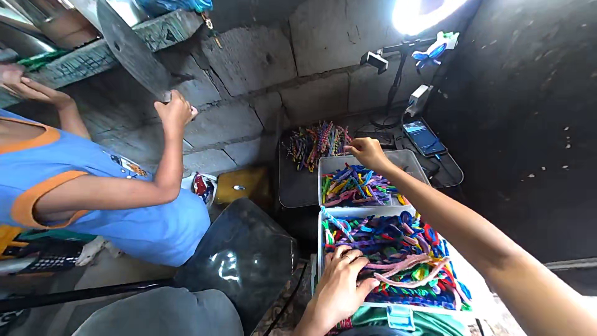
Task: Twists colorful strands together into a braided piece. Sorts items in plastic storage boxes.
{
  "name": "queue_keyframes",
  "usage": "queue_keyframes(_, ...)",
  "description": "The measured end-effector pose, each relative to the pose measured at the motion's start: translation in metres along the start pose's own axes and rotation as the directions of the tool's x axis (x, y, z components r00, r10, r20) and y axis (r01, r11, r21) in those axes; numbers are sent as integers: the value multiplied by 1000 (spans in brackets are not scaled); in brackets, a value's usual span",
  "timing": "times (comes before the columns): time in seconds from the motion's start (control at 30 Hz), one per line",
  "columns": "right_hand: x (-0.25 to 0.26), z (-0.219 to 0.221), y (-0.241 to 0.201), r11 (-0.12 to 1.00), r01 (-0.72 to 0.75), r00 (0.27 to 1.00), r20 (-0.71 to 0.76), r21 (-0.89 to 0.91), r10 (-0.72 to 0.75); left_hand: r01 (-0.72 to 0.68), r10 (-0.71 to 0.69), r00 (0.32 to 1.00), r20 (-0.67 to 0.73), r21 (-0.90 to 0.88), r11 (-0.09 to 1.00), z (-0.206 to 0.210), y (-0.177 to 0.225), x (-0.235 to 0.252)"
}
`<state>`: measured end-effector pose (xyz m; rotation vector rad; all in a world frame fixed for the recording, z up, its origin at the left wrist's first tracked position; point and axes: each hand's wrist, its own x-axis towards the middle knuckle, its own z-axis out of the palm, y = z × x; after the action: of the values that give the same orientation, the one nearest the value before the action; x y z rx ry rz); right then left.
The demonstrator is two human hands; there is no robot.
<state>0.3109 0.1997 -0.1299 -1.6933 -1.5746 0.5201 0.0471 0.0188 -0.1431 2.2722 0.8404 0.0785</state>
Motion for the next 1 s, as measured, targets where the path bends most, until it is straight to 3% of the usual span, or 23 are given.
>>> queue_keyframes(0.13, -40, -19, 3, 933, 314, 944, -51, -178, -327, -19, 19, 1000, -25, -5, 1000, 2, -4, 5)
queue_keyframes(0.27, -80, -38, -7, 870, 439, 893, 1, -225, -450, -26, 27, 999, -30, 21, 999, 4, -5, 6)
queue_keyframes(0.53, -138, -33, -34, 766, 602, 779, -43, -226, -625, 5, -4, 1000, -15, 80, 997, 2, 2, 7)
queue_keyframes(0.7, -154, -22, -27, 774, 607, 793, 76, -179, -604, -3, 8, 998, -62, 76, 997, 1, 3, 8)
queue_keyframes(0.83, -154, -13, -13, 853, 502, 858, 209, -144, -470, -72, 84, 976, -199, 69, 995, 6, 0, 7)
queue_keyframes(0.93, -151, -12, -12, 905, 385, 898, 298, -181, -323, -114, 151, 911, -384, 117, 986, 12, -1, 3)
queue_keyframes(1.0, -151, -11, -16, 918, 324, 901, 370, -227, -226, -173, 225, 824, -521, 147, 974, 15, -2, 2)
